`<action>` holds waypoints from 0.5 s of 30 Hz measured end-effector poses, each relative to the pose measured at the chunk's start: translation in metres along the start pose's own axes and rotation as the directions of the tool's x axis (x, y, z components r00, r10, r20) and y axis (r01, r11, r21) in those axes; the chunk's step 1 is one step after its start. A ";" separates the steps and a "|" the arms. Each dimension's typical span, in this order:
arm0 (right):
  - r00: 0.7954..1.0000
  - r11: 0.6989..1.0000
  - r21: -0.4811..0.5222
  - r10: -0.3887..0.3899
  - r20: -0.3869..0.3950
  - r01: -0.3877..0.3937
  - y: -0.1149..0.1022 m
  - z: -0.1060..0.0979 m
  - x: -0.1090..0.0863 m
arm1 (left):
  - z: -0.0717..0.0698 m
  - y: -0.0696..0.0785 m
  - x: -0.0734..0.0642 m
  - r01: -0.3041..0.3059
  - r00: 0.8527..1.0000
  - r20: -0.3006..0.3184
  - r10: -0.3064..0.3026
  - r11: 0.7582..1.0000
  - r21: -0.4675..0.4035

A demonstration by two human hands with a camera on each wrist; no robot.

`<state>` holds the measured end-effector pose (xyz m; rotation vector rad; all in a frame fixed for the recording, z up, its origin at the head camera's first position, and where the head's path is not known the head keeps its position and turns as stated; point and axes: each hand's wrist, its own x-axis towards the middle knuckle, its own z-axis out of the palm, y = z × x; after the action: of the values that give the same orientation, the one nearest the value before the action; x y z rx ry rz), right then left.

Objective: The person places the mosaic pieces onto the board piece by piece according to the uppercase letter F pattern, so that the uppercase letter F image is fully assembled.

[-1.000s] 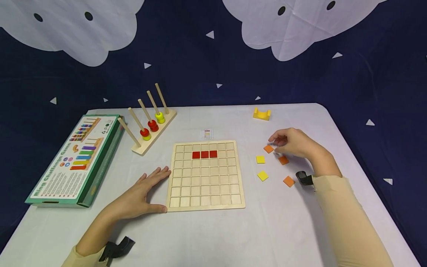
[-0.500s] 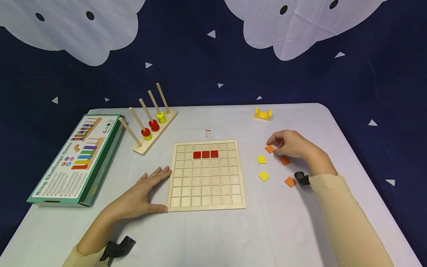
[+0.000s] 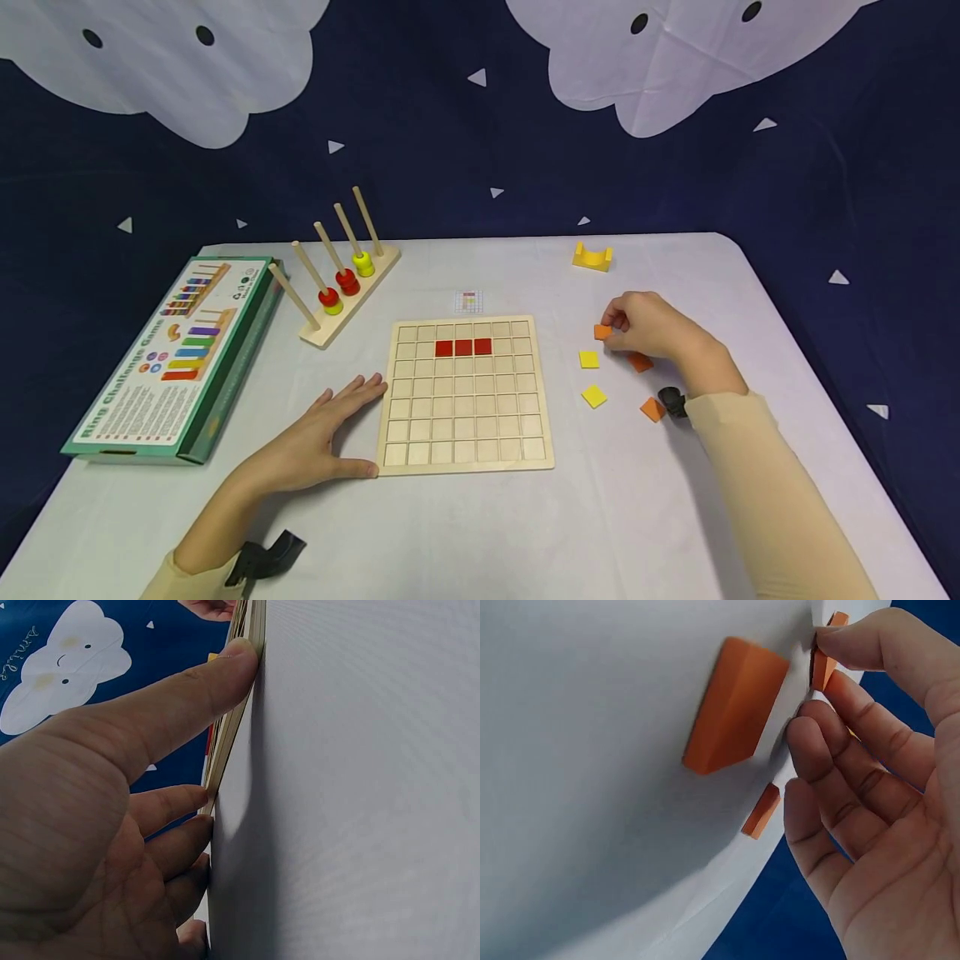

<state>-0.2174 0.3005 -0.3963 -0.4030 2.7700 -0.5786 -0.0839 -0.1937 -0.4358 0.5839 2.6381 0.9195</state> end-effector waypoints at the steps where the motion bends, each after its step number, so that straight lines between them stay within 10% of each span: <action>1: 1.000 1.000 0.002 0.002 -0.004 -0.002 -0.001 0.000 0.000 | 0.000 0.000 0.000 0.001 1.000 0.002 -0.001 1.000 0.001; 15: 0.987 0.989 -0.006 -0.148 -0.067 0.148 -0.054 0.003 0.005 | -0.001 0.002 -0.001 0.005 1.000 -0.006 -0.005 1.000 -0.001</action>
<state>-0.2099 0.2499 -0.3771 -0.6047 2.8216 -0.6358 -0.0825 -0.1930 -0.4337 0.5752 2.6430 0.9227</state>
